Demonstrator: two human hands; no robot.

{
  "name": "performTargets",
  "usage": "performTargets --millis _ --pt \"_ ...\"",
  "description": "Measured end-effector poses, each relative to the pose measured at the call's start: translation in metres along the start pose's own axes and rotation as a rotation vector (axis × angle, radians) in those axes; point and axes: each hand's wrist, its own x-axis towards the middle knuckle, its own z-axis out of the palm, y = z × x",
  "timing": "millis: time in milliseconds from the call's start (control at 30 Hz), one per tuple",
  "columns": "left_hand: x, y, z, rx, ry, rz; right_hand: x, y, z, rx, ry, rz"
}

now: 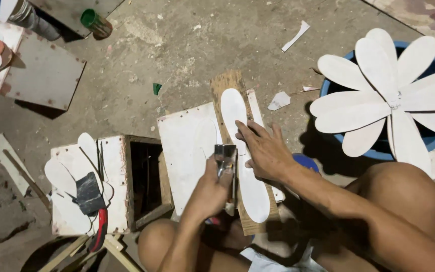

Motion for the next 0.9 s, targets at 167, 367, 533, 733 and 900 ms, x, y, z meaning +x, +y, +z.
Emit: performTargets --millis 167,367,533,733,900 --pt "0.017 -0.006 0.027 -0.078 0.025 -0.027 0.0 0.003 0.003 0.062 0.015 -0.008" --pt "0.021 0.007 0.038 -0.068 0.05 -0.066 -0.001 0.008 0.003 0.066 0.008 -0.015" --pt "0.015 0.019 0.039 -0.072 0.059 -0.069 0.0 0.014 0.008 0.077 0.025 -0.026" --pt "0.011 0.028 0.036 0.001 0.043 -0.09 0.002 0.017 0.016 0.1 0.04 -0.021" --pt "0.01 0.031 0.036 0.011 0.045 -0.102 0.0 0.018 0.019 0.092 0.017 -0.049"
